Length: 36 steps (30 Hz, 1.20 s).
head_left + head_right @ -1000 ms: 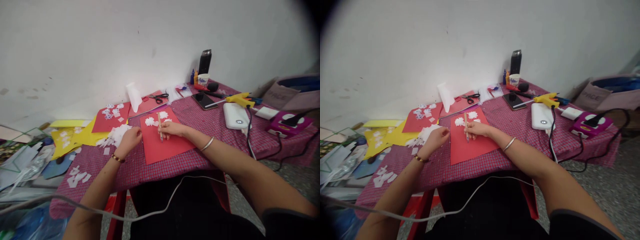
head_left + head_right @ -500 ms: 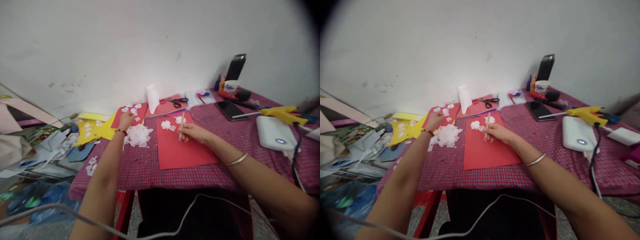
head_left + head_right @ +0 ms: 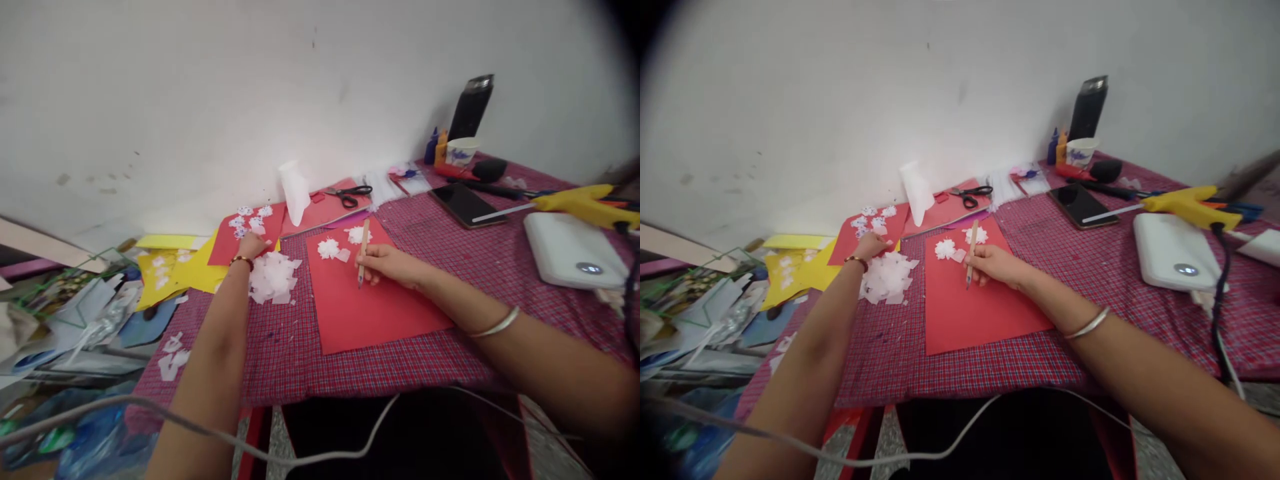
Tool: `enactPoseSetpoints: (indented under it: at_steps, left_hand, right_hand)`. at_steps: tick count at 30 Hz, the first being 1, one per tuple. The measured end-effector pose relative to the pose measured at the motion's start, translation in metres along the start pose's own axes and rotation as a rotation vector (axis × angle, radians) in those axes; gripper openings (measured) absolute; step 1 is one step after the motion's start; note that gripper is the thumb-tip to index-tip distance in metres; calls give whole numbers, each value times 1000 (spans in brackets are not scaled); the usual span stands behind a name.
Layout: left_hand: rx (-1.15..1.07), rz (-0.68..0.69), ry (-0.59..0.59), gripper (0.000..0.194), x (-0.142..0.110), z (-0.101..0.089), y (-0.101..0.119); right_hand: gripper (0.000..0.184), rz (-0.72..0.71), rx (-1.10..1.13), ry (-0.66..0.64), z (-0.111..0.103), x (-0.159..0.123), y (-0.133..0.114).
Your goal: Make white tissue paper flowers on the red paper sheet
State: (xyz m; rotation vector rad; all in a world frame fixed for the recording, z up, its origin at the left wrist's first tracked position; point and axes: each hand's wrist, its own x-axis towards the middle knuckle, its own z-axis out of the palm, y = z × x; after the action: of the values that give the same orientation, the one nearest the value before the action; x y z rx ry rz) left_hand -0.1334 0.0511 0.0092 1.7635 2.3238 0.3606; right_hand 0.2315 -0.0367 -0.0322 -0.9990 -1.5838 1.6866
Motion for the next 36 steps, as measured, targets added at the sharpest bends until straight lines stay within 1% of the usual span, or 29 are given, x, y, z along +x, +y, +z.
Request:
enactPoseSetpoints:
  at_steps: [3, 5, 7, 9, 11, 12, 13, 14, 16, 18, 19, 22, 25, 27, 28, 29, 30, 31, 32, 33, 34, 35, 36]
  left_hand:
    - [-164, -10, 44, 36, -16, -17, 4]
    - [-305, 31, 64, 28, -33, -29, 11]
    - [-460, 103, 59, 17, -55, -33, 25]
    - [-611, 189, 33, 14, -84, -29, 44]
    - [-739, 278, 2, 17, -116, -17, 64]
    - [-826, 351, 2, 19, -133, -10, 74]
    - [-837, 415, 29, 21, -148, -2, 82]
    - [-780, 463, 84, 19, -161, 5, 89]
    - [-610, 572, 222, 11, -180, 19, 100]
    - [-488, 664, 295, 7, -188, 30, 106]
    - [-452, 698, 307, 7, -189, 35, 107]
    - [-405, 743, 290, 8, -187, 43, 109]
    - [-480, 704, 226, 8, -185, 50, 110]
    - [-555, 654, 206, 2, -185, 53, 112]
    - [-601, 626, 201, 6, -185, 55, 114]
    - [-674, 591, 184, 17, -185, 56, 115]
    - [-782, 541, 136, 28, -185, 57, 116]
    - [-925, 475, 43, 38, -185, 57, 117]
    - [-1086, 394, -86, 44, -185, 57, 117]
    - [-1238, 310, -220, 45, -185, 57, 117]
    - [-1355, 238, -329, 42, -186, 57, 117]
    - [-1427, 189, -388, 36, -186, 57, 117]
    - [-1469, 160, -399, 31, -186, 58, 117]
  right_hand:
    - [20, -41, 29, 56, -1, 1, -2]
    - [21, -91, 79, 112, -3, 2, -6]
    - [19, -160, 134, 180, -5, 1, -11]
    - [17, -234, 172, 230, -8, -1, -17]
    - [16, -272, 181, 221, -8, -4, -23]
    - [15, -287, 182, 224, -7, -6, -24]
    - [14, -303, 168, 212, -5, -7, -25]
    - [14, -322, 151, 194, -2, -9, -26]
    - [17, -361, 100, 114, 5, -12, -25]
    - [20, -400, 51, 43, 11, -14, -24]
    - [22, -419, 28, 17, 14, -15, -23]
    - [25, -476, -42, -17, 20, -14, -21]
    - [25, -483, -105, -12, 23, -10, -18]
    - [24, -469, -119, 12, 24, -8, -16]
    - [24, -462, -113, 30, 24, -7, -16]
    - [23, -457, -102, 53, 24, -7, -16]
    - [21, -452, -91, 75, 24, -8, -17]
    - [21, -445, -85, 96, 23, -9, -18]
    - [20, -438, -86, 112, 23, -9, -19]
    - [20, -431, -90, 125, 23, -10, -20]
    - [20, -425, -93, 131, 23, -11, -21]
    - [21, -419, -92, 127, 23, -12, -22]
    - [21, -411, -85, 114, 24, -12, -22]
